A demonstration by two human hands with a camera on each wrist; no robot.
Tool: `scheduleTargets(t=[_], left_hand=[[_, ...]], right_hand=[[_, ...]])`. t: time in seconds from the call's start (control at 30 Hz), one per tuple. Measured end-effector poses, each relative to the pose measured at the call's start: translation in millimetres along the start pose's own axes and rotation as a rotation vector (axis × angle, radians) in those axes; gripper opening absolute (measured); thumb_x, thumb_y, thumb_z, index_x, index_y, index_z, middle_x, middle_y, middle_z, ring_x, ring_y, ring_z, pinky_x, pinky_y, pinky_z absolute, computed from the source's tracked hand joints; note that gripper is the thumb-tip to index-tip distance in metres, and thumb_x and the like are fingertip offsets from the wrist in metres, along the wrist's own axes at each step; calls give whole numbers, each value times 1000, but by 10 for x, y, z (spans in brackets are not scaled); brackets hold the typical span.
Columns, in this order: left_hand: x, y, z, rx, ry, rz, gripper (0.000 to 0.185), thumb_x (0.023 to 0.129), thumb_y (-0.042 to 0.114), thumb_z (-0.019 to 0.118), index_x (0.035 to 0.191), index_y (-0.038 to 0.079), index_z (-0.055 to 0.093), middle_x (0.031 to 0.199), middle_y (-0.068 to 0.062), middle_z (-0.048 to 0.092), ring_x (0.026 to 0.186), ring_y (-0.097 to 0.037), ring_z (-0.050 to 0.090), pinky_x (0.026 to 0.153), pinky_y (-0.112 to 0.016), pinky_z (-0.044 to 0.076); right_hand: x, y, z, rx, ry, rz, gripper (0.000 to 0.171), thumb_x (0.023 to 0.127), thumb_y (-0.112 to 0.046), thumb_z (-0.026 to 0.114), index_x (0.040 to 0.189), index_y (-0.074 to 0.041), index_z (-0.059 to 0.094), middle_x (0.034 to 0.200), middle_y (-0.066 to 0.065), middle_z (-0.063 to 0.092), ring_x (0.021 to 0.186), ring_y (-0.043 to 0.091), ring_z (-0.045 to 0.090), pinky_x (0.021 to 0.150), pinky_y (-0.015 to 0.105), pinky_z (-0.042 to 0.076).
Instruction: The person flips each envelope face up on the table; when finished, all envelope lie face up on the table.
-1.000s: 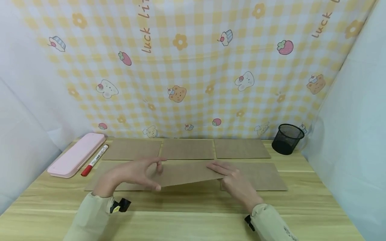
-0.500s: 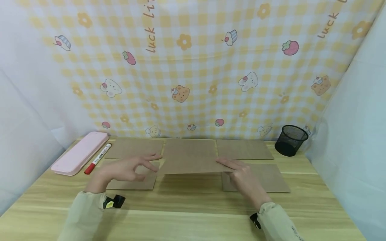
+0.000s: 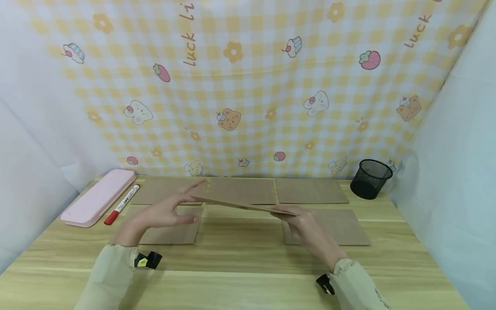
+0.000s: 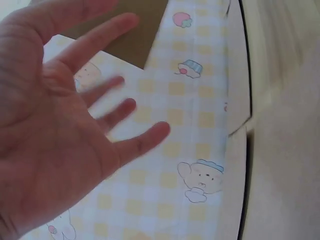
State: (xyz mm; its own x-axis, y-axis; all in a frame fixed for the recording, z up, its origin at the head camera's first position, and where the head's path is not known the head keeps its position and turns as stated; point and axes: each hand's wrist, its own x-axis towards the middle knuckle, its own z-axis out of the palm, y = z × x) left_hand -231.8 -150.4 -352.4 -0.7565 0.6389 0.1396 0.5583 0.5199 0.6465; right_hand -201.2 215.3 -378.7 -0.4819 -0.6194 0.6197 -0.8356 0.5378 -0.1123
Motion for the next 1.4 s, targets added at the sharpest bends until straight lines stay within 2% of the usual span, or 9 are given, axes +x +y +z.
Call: scheduleTargets(t=[0.23,0.37,0.5,0.73,0.8,0.93,1.03,1.23,1.4], left_hand=[[46,-9,12,-76,-2,24,28,81,19,60,108,23,59,112,8,55,111,-14,42,92,-42,31],[52,-13,25,-102,23,-14,22,80,18,60,102,23,63,104,10,59,104,-12,48,88,-42,34],[57,14,27,-77,32,-36,19,80,16,60,98,22,65,99,11,61,96,-7,52,82,-35,40],[82,43,63,-15,-12,-41,30,79,10,60,109,14,60,65,3,53,56,-6,44,49,-21,39],[86,41,86,20,-34,-51,29,79,9,60,108,11,60,72,0,57,54,-5,41,48,-19,38],[90,20,159,82,-96,-68,27,80,10,59,106,6,61,99,-2,61,59,-4,47,53,-20,42],[91,55,230,106,-145,-101,27,80,12,58,105,4,61,95,-3,61,63,-7,48,57,-23,42],[111,160,372,227,-177,-214,24,79,14,60,103,8,63,98,0,60,70,-9,49,66,-29,41],[100,162,464,323,-158,-229,24,79,12,58,102,10,63,106,0,59,83,-12,52,81,-37,38]], right_hand=[[-3,-39,0,83,26,127,35,68,15,58,93,-9,67,90,5,63,55,2,42,48,13,35],[9,-54,30,171,-4,161,37,71,14,55,98,-10,64,92,2,62,57,1,44,50,14,38],[34,-81,91,290,-70,295,34,78,4,56,106,-15,59,99,-2,57,67,4,50,57,18,44],[83,-93,233,281,-170,460,36,78,-9,62,112,-18,54,104,-3,53,60,3,46,52,19,42],[100,-86,275,271,-197,483,37,78,-8,62,113,-16,54,106,-3,54,56,4,45,49,20,41],[140,-77,357,226,-249,575,39,76,-9,63,114,-14,55,78,-4,57,48,5,40,41,21,36],[151,-65,418,174,-283,652,39,75,-11,65,113,-12,55,60,-5,48,45,6,38,39,21,32],[130,-71,457,132,-300,691,41,72,-8,68,109,-1,51,59,-4,44,48,7,38,43,21,34],[130,-71,465,88,-341,693,40,73,-12,68,107,1,51,59,-4,43,47,7,38,43,21,34]])
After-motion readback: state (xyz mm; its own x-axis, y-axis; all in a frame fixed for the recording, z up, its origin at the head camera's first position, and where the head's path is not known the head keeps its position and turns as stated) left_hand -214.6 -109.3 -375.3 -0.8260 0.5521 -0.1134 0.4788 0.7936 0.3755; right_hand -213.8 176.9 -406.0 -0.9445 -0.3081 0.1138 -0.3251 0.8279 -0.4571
